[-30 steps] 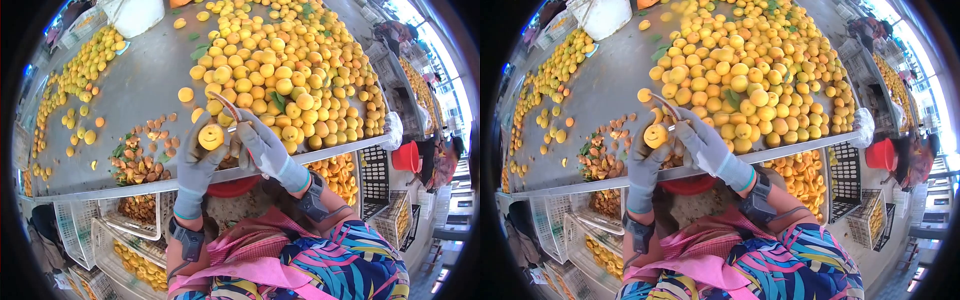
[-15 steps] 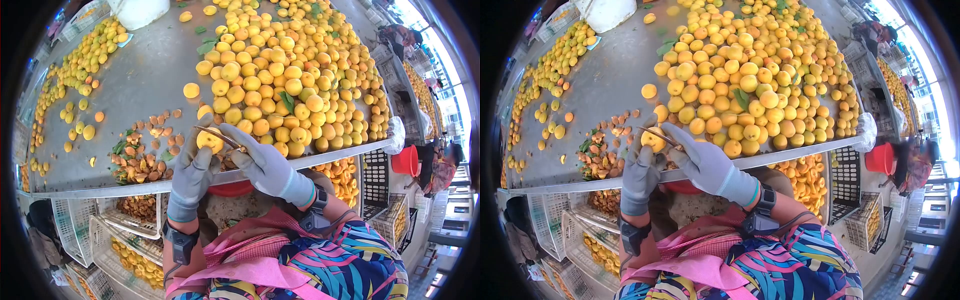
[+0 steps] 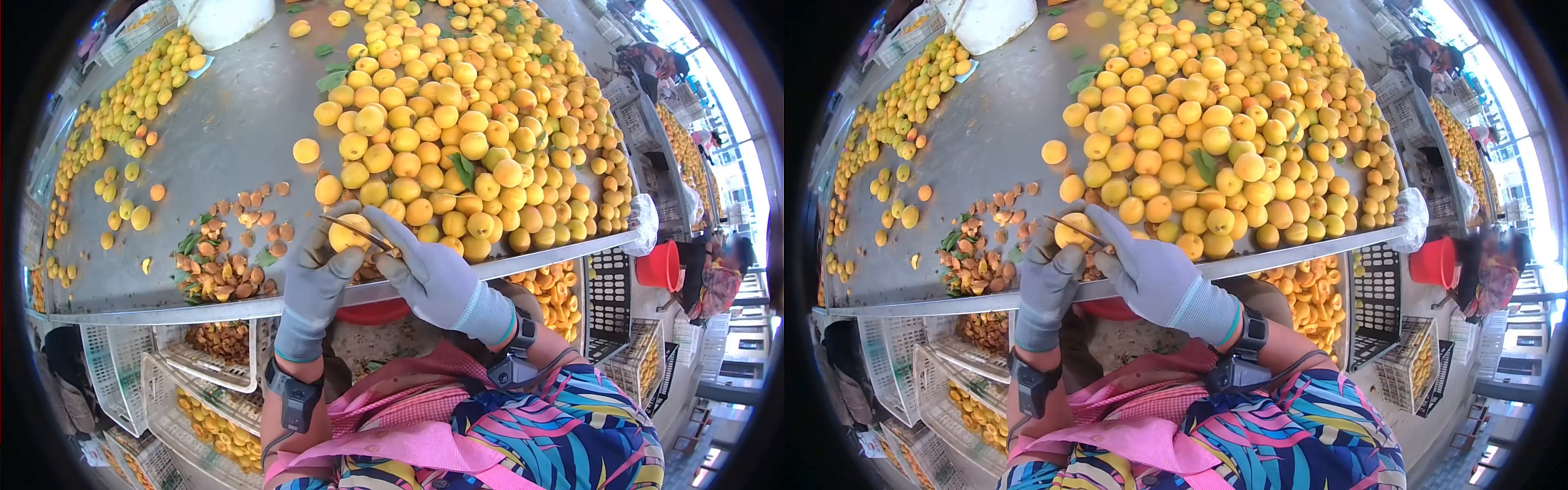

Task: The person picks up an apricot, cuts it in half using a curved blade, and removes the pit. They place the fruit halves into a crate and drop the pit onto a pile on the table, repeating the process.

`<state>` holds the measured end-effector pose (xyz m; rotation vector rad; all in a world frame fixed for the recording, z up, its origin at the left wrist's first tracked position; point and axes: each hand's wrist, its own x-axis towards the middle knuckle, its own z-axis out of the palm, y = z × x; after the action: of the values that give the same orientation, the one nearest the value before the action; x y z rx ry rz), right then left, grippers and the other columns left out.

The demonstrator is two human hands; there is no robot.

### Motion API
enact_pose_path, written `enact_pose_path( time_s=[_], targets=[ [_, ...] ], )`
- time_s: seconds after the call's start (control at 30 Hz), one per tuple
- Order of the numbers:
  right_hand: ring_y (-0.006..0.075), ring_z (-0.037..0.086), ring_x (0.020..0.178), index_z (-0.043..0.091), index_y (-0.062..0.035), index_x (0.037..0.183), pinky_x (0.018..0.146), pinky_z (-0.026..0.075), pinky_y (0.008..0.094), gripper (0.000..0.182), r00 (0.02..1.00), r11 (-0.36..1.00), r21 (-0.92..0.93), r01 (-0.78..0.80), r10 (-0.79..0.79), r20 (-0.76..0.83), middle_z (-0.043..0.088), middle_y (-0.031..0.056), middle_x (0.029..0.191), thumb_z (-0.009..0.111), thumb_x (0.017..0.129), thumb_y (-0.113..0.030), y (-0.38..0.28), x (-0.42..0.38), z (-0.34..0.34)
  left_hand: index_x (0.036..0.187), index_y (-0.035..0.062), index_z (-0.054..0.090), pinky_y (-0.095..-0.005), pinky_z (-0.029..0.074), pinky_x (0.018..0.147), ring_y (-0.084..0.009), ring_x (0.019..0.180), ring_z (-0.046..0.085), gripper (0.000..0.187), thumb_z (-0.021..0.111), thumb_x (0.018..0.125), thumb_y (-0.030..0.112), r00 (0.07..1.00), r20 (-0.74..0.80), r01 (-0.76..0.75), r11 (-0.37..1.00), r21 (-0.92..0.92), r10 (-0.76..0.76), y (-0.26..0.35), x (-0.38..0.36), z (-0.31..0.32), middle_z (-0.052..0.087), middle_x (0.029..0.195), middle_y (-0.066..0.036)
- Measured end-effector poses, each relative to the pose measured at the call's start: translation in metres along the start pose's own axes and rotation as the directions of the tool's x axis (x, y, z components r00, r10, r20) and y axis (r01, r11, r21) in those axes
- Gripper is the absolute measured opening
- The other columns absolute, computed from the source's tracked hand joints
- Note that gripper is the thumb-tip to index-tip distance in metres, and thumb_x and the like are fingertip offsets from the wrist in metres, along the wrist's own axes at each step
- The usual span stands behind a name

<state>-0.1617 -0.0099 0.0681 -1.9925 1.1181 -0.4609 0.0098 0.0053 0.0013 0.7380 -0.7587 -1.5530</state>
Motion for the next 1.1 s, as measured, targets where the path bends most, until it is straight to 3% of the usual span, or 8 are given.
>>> enact_pose_path(
  time_s=[0.27,0.33,0.47,0.67,0.83,0.97,1.03,1.1],
  targets=[
    [0.0362,0.06,0.069,0.016,-0.0068,0.143,0.059,0.048,0.0437,0.069,0.997,0.985,-0.161,-0.062,0.066,0.025,0.059,0.0215,0.079,0.051,0.084,-0.014,0.012,0.001,0.012,0.13,0.0026,0.043,-0.0233,0.049,0.081,-0.011,0.096,0.057,0.058,0.07,0.081,0.021,0.999,-0.035,-0.018,0.998,0.062,0.02,-0.008,0.002,0.003,0.057,0.112,-0.005],
    [0.0356,0.06,0.066,0.016,-0.0059,0.143,0.058,0.048,0.0434,0.07,0.993,0.997,-0.037,0.066,-0.069,-0.094,0.059,0.021,0.079,0.051,0.084,-0.013,0.02,0.003,0.019,0.129,0.0022,0.044,-0.0242,0.051,0.077,-0.011,0.096,0.058,0.057,0.069,0.082,0.025,0.997,0.037,0.067,0.985,-0.16,-0.062,-0.01,0.003,-0.001,0.057,0.11,-0.005],
    [0.036,0.06,0.065,0.016,-0.0073,0.143,0.057,0.047,0.0438,0.069,0.989,0.996,-0.027,0.089,-0.092,-0.112,0.059,0.0211,0.078,0.051,0.084,-0.013,0.029,-0.001,0.025,0.128,0.0022,0.044,-0.0243,0.052,0.076,-0.0115,0.094,0.058,0.057,0.068,0.083,0.028,0.988,0.072,0.149,0.951,-0.27,-0.134,-0.01,0.0,0.006,0.058,0.108,-0.005],
    [0.0364,0.06,0.066,0.018,-0.0076,0.143,0.057,0.047,0.0435,0.067,0.995,0.995,-0.078,-0.066,0.072,0.075,0.06,0.021,0.078,0.052,0.085,-0.014,0.016,0.004,0.009,0.129,0.0007,0.042,-0.0246,0.052,0.078,-0.0133,0.093,0.059,0.057,0.067,0.084,0.025,0.999,-0.027,0.027,0.979,0.202,-0.022,0.002,0.0,0.007,0.057,0.11,-0.006],
    [0.0359,0.06,0.069,0.021,-0.0091,0.142,0.058,0.048,0.0422,0.063,0.984,0.992,0.001,0.125,-0.124,-0.127,0.061,0.02,0.083,0.051,0.087,-0.017,0.032,0.005,0.029,0.129,0.0004,0.042,-0.0258,0.051,0.081,-0.0138,0.094,0.059,0.053,0.066,0.085,0.018,0.995,-0.1,0.021,0.994,-0.104,-0.031,-0.007,0.002,0.011,0.057,0.109,-0.006],
    [0.0355,0.06,0.07,0.021,-0.0089,0.142,0.058,0.048,0.0418,0.063,0.985,0.994,-0.015,0.109,-0.11,-0.131,0.061,0.0192,0.084,0.051,0.087,-0.016,0.03,0.002,0.025,0.128,0.0004,0.043,-0.026,0.05,0.081,-0.0139,0.096,0.058,0.051,0.065,0.085,0.016,0.985,-0.048,0.146,0.955,-0.26,-0.164,-0.012,-0.001,0.007,0.058,0.108,-0.006],
    [0.0351,0.06,0.07,0.02,-0.0086,0.142,0.057,0.048,0.0418,0.065,0.994,0.996,-0.042,0.076,-0.079,-0.077,0.06,0.0195,0.081,0.052,0.086,-0.016,0.029,0.002,0.021,0.127,0.0001,0.044,-0.0261,0.049,0.082,-0.0142,0.098,0.058,0.049,0.064,0.086,0.017,0.996,-0.063,0.062,0.992,0.107,-0.055,-0.01,-0.002,0.003,0.059,0.108,-0.007],
    [0.0363,0.06,0.068,0.022,-0.0076,0.142,0.056,0.047,0.0415,0.063,0.997,0.996,-0.081,0.041,-0.046,-0.058,0.061,0.0193,0.078,0.052,0.087,-0.016,0.023,0.003,0.018,0.127,-0.0001,0.044,-0.0266,0.049,0.084,-0.0143,0.099,0.057,0.048,0.064,0.086,0.017,0.997,-0.07,0.052,0.986,0.158,-0.041,-0.006,-0.002,0.007,0.059,0.11,-0.007]
  ],
)
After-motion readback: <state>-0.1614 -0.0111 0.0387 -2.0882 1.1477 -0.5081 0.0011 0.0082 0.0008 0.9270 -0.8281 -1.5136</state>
